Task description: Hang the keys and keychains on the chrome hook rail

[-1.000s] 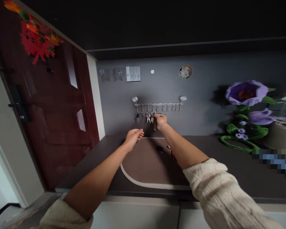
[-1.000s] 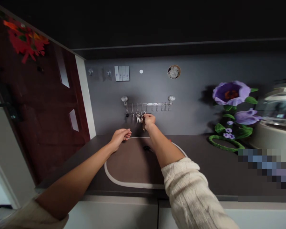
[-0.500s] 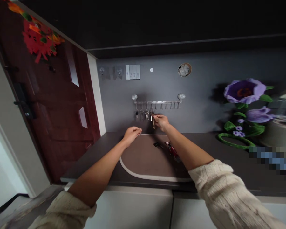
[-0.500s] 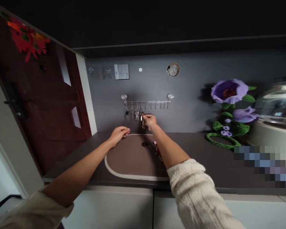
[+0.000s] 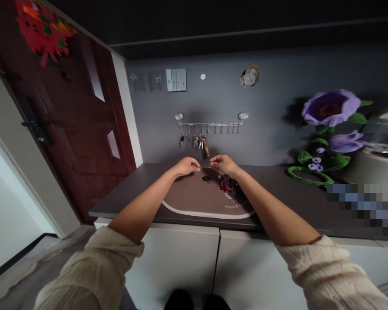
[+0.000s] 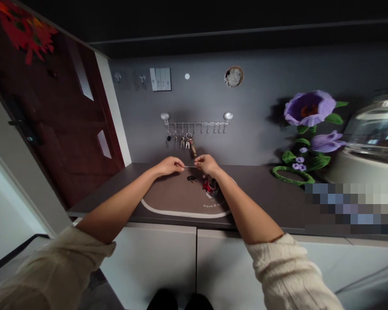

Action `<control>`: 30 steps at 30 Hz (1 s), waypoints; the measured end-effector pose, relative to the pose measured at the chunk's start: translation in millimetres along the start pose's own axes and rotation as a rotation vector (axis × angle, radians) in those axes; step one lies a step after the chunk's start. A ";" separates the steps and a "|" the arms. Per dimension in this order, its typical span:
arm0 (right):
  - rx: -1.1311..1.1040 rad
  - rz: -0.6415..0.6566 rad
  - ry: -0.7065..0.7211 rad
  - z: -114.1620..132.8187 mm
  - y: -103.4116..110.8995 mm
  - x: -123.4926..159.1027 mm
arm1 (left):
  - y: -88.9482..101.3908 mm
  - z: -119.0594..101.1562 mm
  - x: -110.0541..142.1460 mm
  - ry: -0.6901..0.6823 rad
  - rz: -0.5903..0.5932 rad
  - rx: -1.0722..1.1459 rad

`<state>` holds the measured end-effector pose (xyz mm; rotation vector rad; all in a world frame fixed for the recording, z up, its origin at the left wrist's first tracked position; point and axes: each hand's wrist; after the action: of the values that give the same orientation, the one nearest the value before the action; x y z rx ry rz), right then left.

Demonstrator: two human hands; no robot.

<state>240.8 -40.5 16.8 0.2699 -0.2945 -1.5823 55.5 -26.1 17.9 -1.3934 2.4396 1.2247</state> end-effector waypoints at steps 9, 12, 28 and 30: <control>0.758 -0.138 0.298 -14.7 -5.8 9.0 | -24.9 14.6 -4.8 -0.102 0.124 -0.126; 0.854 -0.124 0.346 -15.6 -7.9 9.0 | -28.0 17.0 -0.8 -0.161 0.125 -0.129; 0.862 -0.048 0.360 -15.5 -10.4 11.5 | -27.7 34.1 -3.5 -0.148 0.083 -0.071; 0.888 -0.052 0.356 -14.5 -10.1 13.1 | -28.3 33.6 -2.9 -0.131 0.055 -0.037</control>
<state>236.0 -53.6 -0.2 1.2339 -0.7024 -1.3354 68.4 -9.2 -20.6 -1.2202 2.3930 1.3340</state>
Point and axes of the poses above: each hand's wrist, its own x-axis away from the middle knuckle, its own y-axis out of the back of the hand, z = x × y, and after that the axes turned 13 degrees about -y, right-handed
